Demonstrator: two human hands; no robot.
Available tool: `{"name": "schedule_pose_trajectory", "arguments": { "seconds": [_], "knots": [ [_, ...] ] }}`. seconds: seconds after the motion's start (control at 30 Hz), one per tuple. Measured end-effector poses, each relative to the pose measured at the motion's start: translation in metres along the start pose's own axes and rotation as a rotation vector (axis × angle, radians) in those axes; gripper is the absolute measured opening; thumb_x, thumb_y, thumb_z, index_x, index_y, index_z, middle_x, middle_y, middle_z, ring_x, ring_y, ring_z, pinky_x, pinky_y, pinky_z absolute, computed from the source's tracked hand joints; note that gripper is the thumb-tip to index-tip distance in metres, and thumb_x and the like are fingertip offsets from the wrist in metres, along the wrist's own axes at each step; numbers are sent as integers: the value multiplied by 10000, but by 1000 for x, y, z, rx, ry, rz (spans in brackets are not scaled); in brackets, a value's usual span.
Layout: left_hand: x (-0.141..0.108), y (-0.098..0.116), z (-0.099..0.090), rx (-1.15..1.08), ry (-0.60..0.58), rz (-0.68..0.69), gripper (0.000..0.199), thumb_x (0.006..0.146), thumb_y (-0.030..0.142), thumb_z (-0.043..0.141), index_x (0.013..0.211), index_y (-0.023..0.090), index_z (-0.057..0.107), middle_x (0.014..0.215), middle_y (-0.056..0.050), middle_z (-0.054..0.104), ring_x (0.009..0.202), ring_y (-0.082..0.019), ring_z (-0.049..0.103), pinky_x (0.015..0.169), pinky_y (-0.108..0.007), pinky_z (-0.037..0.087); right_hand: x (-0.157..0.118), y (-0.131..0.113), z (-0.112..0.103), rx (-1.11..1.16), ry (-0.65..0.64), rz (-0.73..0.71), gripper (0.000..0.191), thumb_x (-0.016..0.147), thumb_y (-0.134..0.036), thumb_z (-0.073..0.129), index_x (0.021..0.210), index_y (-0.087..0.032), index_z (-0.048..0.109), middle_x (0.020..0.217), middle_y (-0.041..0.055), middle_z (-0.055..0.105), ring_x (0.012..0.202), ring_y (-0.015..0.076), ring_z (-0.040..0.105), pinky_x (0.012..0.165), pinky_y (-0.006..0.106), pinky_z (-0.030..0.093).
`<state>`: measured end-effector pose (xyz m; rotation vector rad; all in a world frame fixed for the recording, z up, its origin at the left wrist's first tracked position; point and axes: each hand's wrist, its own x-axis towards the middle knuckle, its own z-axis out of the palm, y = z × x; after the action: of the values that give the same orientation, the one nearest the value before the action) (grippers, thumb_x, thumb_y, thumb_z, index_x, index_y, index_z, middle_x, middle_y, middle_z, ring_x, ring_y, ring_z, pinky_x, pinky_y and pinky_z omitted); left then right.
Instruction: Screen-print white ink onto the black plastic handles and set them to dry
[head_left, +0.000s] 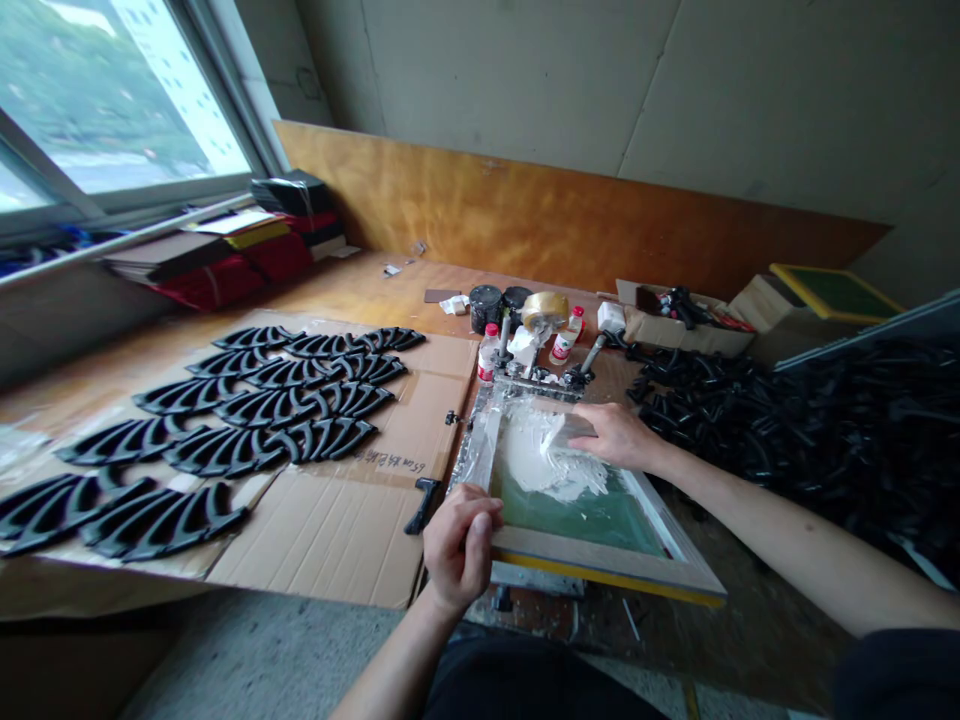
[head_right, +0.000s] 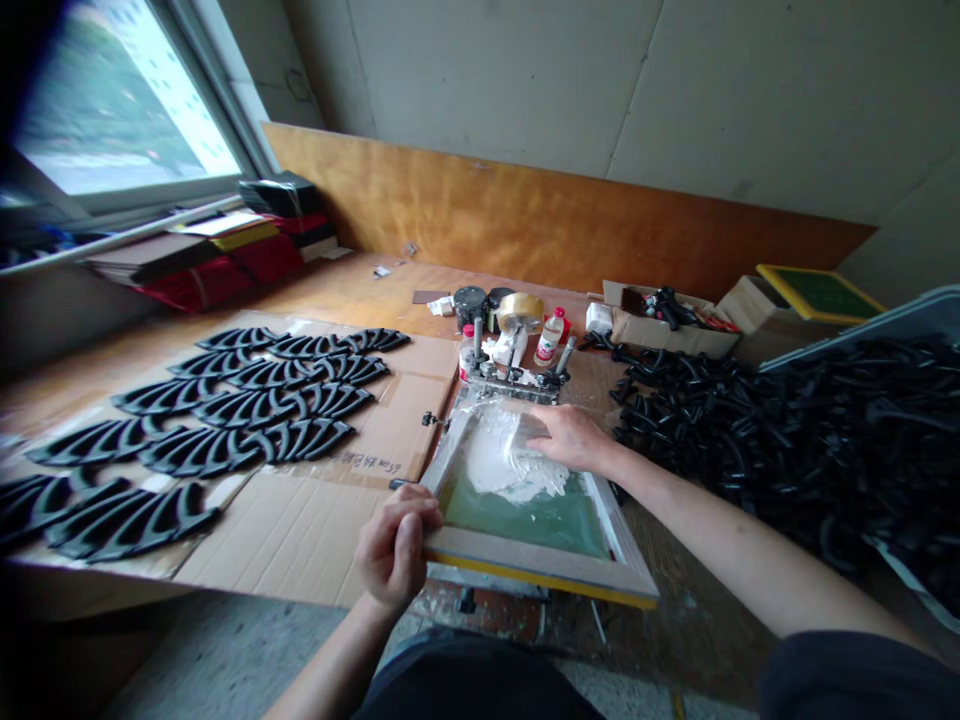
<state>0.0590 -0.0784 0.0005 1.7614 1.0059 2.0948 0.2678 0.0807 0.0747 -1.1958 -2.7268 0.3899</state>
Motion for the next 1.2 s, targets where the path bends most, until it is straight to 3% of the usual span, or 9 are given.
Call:
{"name": "schedule_pose_trajectory", "arguments": {
  "seconds": [0.27,0.57,0.9,1.0,1.1,1.2],
  "knots": [
    [3,1,0,-25,-11,34,248,891,69,446,1034,125,640,700,-33,593,666,-140,560,637,-315,468,5,1,23,-199,59,10,156,852,-325,633,953,-207,649,1002,63,718,918,235,668,742,305,454],
    [6,3,2,-17,-10,41,244,887,75,440,1018,129,639,684,-29,588,635,-137,550,609,-305,468,-12,3,18,-101,65,-12,138,828,-324,669,918,-225,638,941,29,714,881,215,661,720,290,438],
    [5,1,0,-18,-32,44,239,891,84,436,1018,130,633,690,-33,595,637,-140,555,630,-327,481,24,14,32,-191,146,205,182,840,-358,630,937,-205,637,947,64,727,868,234,674,686,285,426],
    [5,1,1,-16,-15,46,237,895,93,433,1010,131,636,684,-32,598,617,-137,554,616,-324,479,26,9,42,-178,114,138,185,853,-314,612,987,-190,642,1010,83,722,919,229,669,734,285,441],
    [5,1,1,-17,-22,57,235,890,89,437,1013,124,635,683,-33,596,614,-137,552,606,-321,475,26,7,38,-120,67,39,222,852,-294,615,1050,-198,648,1099,78,710,978,222,661,776,284,448],
    [6,1,0,-20,-44,57,239,886,84,436,1020,123,630,689,-33,596,623,-137,552,612,-325,480,30,8,29,-126,24,76,239,825,-335,652,1028,-210,661,1031,71,727,927,244,673,735,296,451]
  ]
}}
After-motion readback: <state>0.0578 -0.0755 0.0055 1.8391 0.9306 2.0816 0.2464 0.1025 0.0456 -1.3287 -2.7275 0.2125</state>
